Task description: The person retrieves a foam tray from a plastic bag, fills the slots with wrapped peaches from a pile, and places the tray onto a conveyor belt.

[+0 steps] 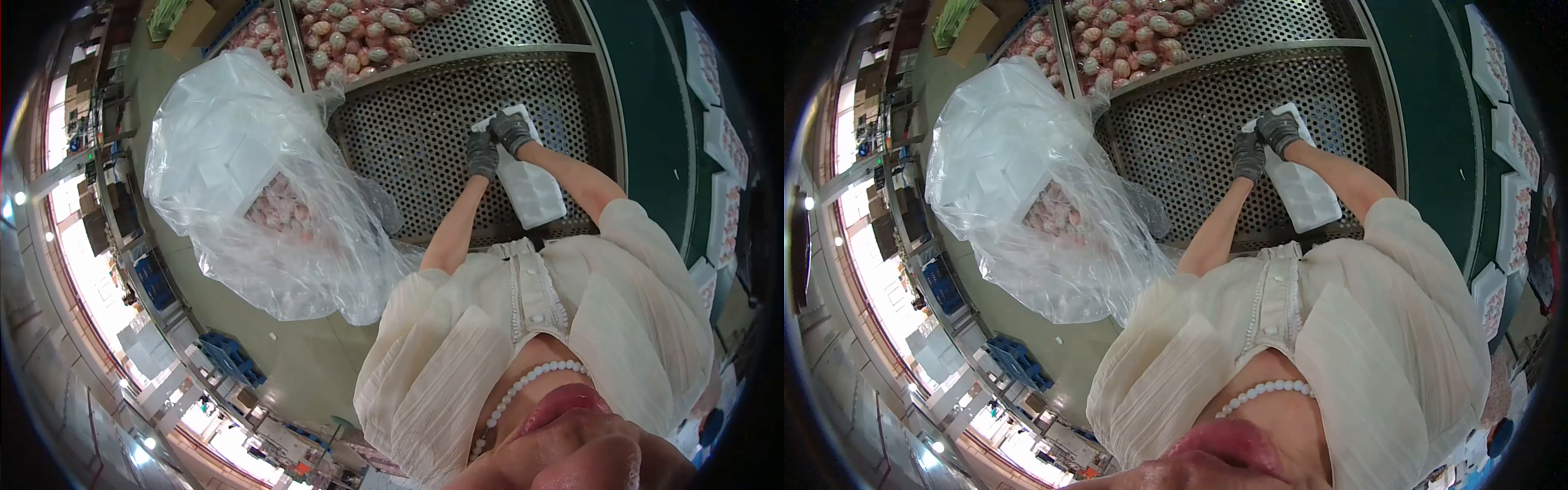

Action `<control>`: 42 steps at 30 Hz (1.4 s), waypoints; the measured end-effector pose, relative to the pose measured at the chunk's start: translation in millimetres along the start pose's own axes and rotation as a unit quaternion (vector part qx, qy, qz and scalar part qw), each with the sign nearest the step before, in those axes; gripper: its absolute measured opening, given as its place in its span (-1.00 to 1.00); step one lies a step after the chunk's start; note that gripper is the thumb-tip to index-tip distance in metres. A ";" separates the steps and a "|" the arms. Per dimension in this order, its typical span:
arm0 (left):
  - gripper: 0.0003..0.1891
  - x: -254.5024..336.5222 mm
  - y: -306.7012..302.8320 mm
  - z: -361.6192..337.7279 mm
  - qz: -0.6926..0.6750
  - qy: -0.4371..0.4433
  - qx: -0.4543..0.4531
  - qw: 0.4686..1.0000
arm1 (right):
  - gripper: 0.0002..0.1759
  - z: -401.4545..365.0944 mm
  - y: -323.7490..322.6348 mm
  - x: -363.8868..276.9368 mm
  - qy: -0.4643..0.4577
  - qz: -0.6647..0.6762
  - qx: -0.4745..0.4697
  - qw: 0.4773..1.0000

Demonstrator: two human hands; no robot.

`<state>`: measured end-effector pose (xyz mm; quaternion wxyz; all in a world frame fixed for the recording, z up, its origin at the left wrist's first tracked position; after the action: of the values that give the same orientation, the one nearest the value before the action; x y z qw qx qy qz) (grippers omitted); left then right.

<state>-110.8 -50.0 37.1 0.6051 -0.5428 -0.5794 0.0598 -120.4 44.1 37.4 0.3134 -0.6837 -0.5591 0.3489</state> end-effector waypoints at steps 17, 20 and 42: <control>-0.52 -100.4 -161.3 217.1 0.243 -0.125 -0.033 0.961 | -0.59 80.0 -97.6 129.5 0.129 0.151 0.101 0.975; -0.56 -96.9 -164.8 231.7 0.220 -0.162 -0.087 0.958 | -0.51 71.6 -104.8 122.6 0.034 0.045 0.172 0.984; -0.90 6.3 63.7 3.0 -0.559 -0.116 -0.102 0.814 | -0.41 -101.4 -26.5 56.7 -0.010 0.487 0.021 0.873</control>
<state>-75.7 -18.1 -5.9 0.4034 -0.1727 -0.8519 -0.2859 -43.4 100.6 108.8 0.1125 -0.8593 -0.1514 0.4754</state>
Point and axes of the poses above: each hand's wrist, its own z-axis towards the middle knuckle, its own y-axis out of the palm, x = y × z, the point moved 5 cm from there along z, towards the middle knuckle, and after that the axes turned 8 degrees about -x, right-handed, at the moved point
